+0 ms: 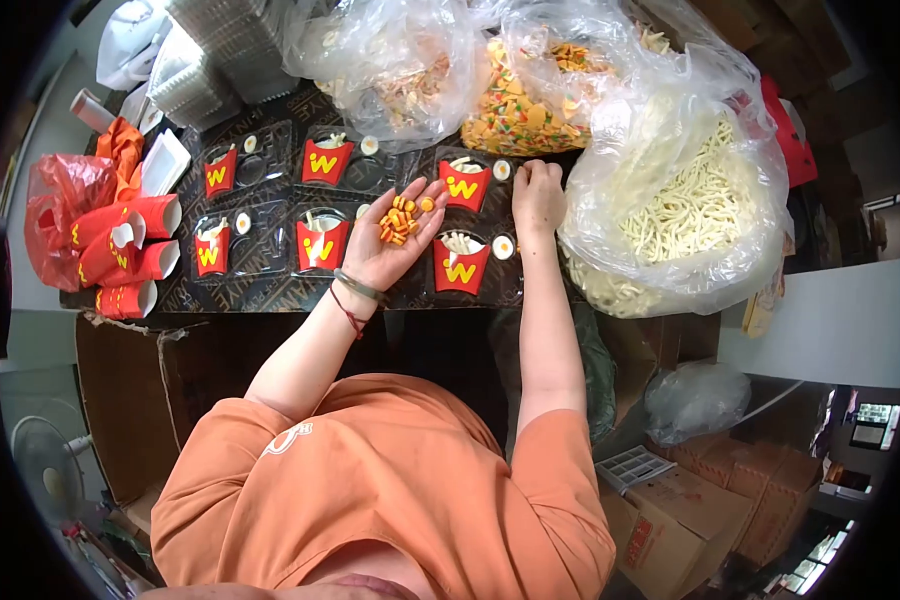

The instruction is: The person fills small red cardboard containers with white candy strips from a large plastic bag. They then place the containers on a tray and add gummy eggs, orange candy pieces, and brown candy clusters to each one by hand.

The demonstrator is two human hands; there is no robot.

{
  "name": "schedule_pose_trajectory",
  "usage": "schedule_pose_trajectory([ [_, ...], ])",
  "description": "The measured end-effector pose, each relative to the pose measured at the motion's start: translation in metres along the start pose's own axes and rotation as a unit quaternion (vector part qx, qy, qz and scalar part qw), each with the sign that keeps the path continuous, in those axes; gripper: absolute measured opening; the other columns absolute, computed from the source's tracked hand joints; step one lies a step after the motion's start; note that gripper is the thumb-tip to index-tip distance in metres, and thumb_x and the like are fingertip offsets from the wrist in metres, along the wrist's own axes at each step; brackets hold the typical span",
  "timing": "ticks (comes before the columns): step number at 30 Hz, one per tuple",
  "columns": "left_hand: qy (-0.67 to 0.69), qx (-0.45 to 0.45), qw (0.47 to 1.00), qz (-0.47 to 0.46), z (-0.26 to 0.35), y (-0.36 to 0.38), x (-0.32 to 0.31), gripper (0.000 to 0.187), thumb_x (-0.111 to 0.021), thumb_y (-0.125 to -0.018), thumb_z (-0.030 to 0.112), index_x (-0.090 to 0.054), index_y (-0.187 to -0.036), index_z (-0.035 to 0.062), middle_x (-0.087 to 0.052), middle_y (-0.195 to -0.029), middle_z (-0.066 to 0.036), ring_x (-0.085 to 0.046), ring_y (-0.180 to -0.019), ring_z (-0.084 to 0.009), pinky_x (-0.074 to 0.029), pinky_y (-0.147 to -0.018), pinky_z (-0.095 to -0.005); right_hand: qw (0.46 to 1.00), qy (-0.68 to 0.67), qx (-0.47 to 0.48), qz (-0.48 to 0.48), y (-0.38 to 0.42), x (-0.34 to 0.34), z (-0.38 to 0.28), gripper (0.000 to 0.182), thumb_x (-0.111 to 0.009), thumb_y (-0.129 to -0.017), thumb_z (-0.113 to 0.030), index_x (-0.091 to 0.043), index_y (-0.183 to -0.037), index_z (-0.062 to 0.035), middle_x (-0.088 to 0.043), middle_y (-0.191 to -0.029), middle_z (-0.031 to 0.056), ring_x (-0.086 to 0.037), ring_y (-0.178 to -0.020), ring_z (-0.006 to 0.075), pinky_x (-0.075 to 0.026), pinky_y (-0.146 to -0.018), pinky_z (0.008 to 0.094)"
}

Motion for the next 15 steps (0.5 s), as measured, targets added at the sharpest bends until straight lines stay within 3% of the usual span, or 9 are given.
schedule_pose_trajectory([
  [3,0.007,-0.009,1.0,-0.007,0.011,0.009,-0.003,0.043,-0.038,-0.103,0.025,-0.045,-0.137,-0.0007,-0.042,-0.147,-0.019,-0.039,-0.138,-0.0341,-0.034,-0.113,-0.0458,0.999,0.026,0.019,0.001,-0.001,-0.003,0.0,0.022,-0.059,-0.092,-0.029,-0.072,-0.1,-0.0118,-0.062,-0.099,0.0107,-0.064,-0.085,0.034,-0.052,-0.073,0.0454],
  [7,0.0,0.0,0.999,-0.04,0.021,0.021,-0.008,0.045,-0.037,-0.103,0.027,-0.043,-0.141,0.0015,-0.041,-0.149,-0.017,-0.037,-0.139,-0.0322,-0.028,-0.116,-0.047,0.999,-0.01,0.036,-0.007,0.006,0.02,-0.029,0.029,-0.058,-0.094,-0.026,-0.066,-0.113,-0.006,-0.063,-0.098,0.0127,-0.065,-0.085,0.0336,-0.052,-0.074,0.0442],
  [9,-0.042,-0.005,0.999,-0.025,0.024,0.029,-0.009,0.045,-0.035,-0.104,0.029,-0.047,-0.137,0.0022,-0.046,-0.146,-0.015,-0.043,-0.135,-0.03,-0.031,-0.114,-0.0442,0.978,-0.168,0.125,-0.002,0.022,0.043,-0.071,0.023,-0.06,-0.093,-0.018,-0.066,-0.11,-0.0041,-0.064,-0.097,0.0131,-0.066,-0.082,0.0304,-0.053,-0.072,0.04],
  [10,-0.041,-0.007,0.999,-0.022,0.026,0.033,-0.008,0.045,-0.035,-0.104,0.029,-0.047,-0.137,0.0022,-0.046,-0.146,-0.015,-0.043,-0.135,-0.03,-0.031,-0.114,-0.0442,0.958,-0.237,0.159,-0.04,0.035,0.054,-0.098,0.019,-0.063,-0.091,-0.011,-0.065,-0.108,-0.0026,-0.064,-0.095,0.0127,-0.065,-0.079,0.0243,-0.053,-0.069,0.0347],
  [11,-0.042,0.001,0.999,-0.029,0.027,0.038,-0.007,0.045,-0.035,-0.104,0.03,-0.047,-0.137,0.0023,-0.046,-0.146,-0.015,-0.043,-0.135,-0.0295,-0.032,-0.113,-0.0436,0.926,-0.309,0.176,-0.128,0.051,0.06,-0.124,0.02,-0.063,-0.091,-0.008,-0.065,-0.11,-0.0019,-0.061,-0.094,0.0095,-0.061,-0.08,0.0157,-0.049,-0.071,0.028],
  [12,-0.044,0.009,0.998,-0.037,0.027,0.042,-0.007,0.045,-0.035,-0.104,0.03,-0.047,-0.137,0.0024,-0.046,-0.145,-0.015,-0.043,-0.135,-0.029,-0.032,-0.113,-0.043,0.89,-0.367,0.182,-0.202,0.067,0.058,-0.144,0.02,-0.063,-0.09,-0.006,-0.065,-0.11,-0.0018,-0.06,-0.097,0.0087,-0.06,-0.081,0.0139,-0.05,-0.073,0.0262],
  [13,-0.045,0.009,0.998,-0.034,0.03,0.043,0.0,0.045,-0.035,-0.104,0.03,-0.047,-0.137,0.0024,-0.046,-0.145,-0.015,-0.043,-0.135,-0.029,-0.032,-0.113,-0.043,0.864,-0.397,0.202,-0.234,0.08,0.062,-0.162,0.019,-0.063,-0.09,-0.005,-0.064,-0.108,-0.0014,-0.06,-0.1,0.0089,-0.06,-0.084,0.0148,-0.05,-0.075,0.0267],
  [15,0.009,0.059,0.989,-0.134,0.027,0.049,-0.004,0.045,-0.035,-0.104,0.03,-0.046,-0.138,0.0024,-0.047,-0.145,-0.016,-0.043,-0.135,-0.028,-0.033,-0.112,-0.0422,0.874,-0.313,0.32,-0.19,0.094,0.051,-0.176,0.017,-0.063,-0.089,-0.004,-0.064,-0.105,-0.0006,-0.06,-0.1,0.009,-0.06,-0.086,0.0153,-0.051,-0.076,0.0273],
])
Point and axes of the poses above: each hand's wrist, its own y-axis away from the middle knuckle, its own x-axis out of the back of the hand, z = x × y, the point moved 7 cm from there along -y, towards the middle knuckle
